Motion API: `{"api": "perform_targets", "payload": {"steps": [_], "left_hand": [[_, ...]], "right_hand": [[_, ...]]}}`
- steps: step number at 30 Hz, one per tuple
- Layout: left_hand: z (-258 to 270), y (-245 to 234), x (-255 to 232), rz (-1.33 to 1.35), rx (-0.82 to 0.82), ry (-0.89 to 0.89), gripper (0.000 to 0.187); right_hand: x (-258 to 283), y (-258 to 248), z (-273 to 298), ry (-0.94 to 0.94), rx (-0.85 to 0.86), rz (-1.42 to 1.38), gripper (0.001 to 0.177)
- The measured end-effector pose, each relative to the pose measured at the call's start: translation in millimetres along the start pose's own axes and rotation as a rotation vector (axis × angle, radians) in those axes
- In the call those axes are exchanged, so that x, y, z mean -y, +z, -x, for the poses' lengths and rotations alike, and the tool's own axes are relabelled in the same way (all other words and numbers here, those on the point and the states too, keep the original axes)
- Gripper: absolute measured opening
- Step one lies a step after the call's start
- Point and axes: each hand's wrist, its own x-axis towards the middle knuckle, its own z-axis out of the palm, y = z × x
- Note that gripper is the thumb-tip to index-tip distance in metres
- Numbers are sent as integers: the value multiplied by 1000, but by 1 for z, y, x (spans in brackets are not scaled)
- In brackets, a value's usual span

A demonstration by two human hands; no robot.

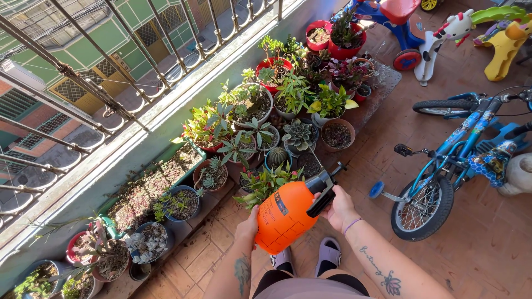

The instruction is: The person uses an orange pump sprayer to mist water onto a row of potted plants arranged on a balcony. They repeatedly pump the sprayer handle to build pressure and then spray the foliage of multiple plants in sequence.

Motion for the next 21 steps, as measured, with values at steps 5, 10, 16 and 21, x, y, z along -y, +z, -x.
{"api": "perform_targets", "payload": {"steps": [5,10,16,21], "left_hand": [[6,-6,1,-23,-9,-21,126],[2,-7,3,-33,-13,-23,126],[8,-7,-2,-41,-15,-20,126],[3,-5,-4,-63,-23,-16,127]], "right_hand": [[-3,5,1,13,4,-17,43],[-6,7,2,11,-3,-15,44],[-6,2,-3,27,5,-16,46],[-7,-3,-11,26,2,-39,47]]}}
